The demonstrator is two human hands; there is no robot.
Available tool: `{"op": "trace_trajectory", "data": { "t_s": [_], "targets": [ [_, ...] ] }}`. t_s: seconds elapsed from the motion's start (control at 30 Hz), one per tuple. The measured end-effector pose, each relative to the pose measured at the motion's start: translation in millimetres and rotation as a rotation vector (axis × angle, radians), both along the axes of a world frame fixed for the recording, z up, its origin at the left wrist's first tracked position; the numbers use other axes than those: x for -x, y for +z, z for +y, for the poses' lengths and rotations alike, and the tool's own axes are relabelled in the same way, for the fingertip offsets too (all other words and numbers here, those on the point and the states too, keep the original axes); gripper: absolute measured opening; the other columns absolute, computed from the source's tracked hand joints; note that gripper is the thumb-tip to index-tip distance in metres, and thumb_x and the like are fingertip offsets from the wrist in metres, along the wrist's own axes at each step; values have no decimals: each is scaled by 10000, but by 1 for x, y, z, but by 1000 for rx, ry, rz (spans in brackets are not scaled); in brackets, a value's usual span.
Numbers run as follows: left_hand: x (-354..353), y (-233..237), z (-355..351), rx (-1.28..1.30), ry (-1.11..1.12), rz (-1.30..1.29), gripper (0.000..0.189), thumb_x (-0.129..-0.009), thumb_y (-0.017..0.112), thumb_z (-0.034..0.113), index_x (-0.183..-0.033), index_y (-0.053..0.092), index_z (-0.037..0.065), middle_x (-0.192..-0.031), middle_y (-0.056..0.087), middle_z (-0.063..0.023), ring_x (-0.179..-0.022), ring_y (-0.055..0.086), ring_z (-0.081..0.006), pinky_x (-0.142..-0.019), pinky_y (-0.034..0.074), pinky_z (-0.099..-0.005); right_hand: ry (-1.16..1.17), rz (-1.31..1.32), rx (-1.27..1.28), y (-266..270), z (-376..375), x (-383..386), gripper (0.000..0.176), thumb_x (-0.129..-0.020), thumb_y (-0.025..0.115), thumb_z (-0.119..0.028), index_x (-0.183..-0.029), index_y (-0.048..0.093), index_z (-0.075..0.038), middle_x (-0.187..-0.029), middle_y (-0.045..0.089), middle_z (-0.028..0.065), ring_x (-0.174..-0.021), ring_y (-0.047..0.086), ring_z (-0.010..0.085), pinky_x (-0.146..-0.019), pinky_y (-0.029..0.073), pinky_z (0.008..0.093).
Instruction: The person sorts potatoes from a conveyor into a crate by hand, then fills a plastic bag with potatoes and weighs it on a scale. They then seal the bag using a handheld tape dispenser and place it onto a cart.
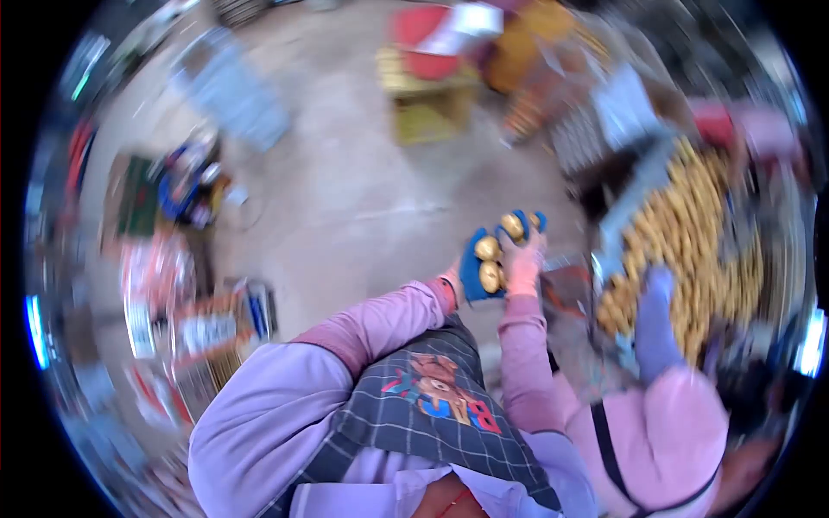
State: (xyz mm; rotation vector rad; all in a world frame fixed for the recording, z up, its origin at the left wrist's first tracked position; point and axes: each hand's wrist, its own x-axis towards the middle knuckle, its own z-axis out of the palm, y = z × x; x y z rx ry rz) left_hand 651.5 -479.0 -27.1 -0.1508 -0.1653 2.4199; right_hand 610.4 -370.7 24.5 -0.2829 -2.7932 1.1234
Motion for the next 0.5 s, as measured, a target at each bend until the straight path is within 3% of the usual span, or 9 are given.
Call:
{"op": "trace_trajectory", "data": {
  "t_s": [0.07, 0.17, 0.23, 0.27, 0.33, 0.4, 0.5],
  "targets": [
    [-25, 20, -83, 61, 140, -88, 699, -920, 360, 641, -1431, 393, 165, -1412, 465, -92, -1278, 461, -280, -1074, 328, -519, 219, -29, 116, 8, -88, -4, 545, -694, 797, -263, -1151, 629, -18, -1226, 544, 208, -1128, 529, 352, -991, 402, 425],
    [-92, 27, -203, -39, 441, -45, 643, -916, 377, 637, -1352, 480, 176, -1345, 527, -93, -1227, 497, -296, -1038, 358, -530, 505, -49, 424, -2, -236, -40, 467, -723, 778, -141, -1141, 626, -1, -1214, 555, 176, -1102, 543, 303, -968, 421, 394],
    [-155, 38, -285, -36, 667, -3, 632, -896, 395, 658, -1287, 531, 179, -1307, 556, -99, -1185, 522, -311, -1017, 374, -533, 679, -171, 482, 22, -338, -94, 419, -749, 758, -100, -1128, 620, 14, -1189, 564, 151, -1091, 544, 274, -962, 428, 376],
    [-184, 23, -319, -15, 767, -51, 689, -866, 413, 692, -1306, 522, 172, -1312, 555, -110, -1206, 513, -323, -1029, 363, -539, 827, -241, 566, 1, -384, -111, 426, -753, 756, -106, -1139, 615, 7, -1236, 539, 147, -1106, 531, 260, -975, 419, 357],
    [-258, 39, -387, 127, 979, -165, 750, -840, 424, 719, -1344, 489, 166, -1357, 521, -110, -1248, 483, -328, -1051, 344, -543, 984, -366, 660, 11, -476, -181, 436, -757, 757, -121, -1151, 611, -3, -1271, 510, 155, -1131, 517, 281, -993, 406, 366],
    [-323, 56, -436, 70, 1248, -21, 773, -841, 424, 716, -1378, 449, 161, -1414, 468, -97, -1287, 451, -317, -1072, 326, -536, 1354, -157, 427, 31, -550, -245, 461, -752, 768, -161, -1162, 615, -17, -1299, 486, 168, -1160, 504, 308, -1004, 399, 382],
    [-408, 76, -508, 78, 1586, 18, 783, -854, 417, 697, -1433, 368, 172, -1458, 409, -83, -1319, 412, -298, -1086, 303, -548, 1613, -250, 397, 43, -661, -337, 526, -727, 792, -238, -1185, 618, -48, -1259, 530, 190, -1157, 515, 345, -995, 404, 396]
  ]
}}
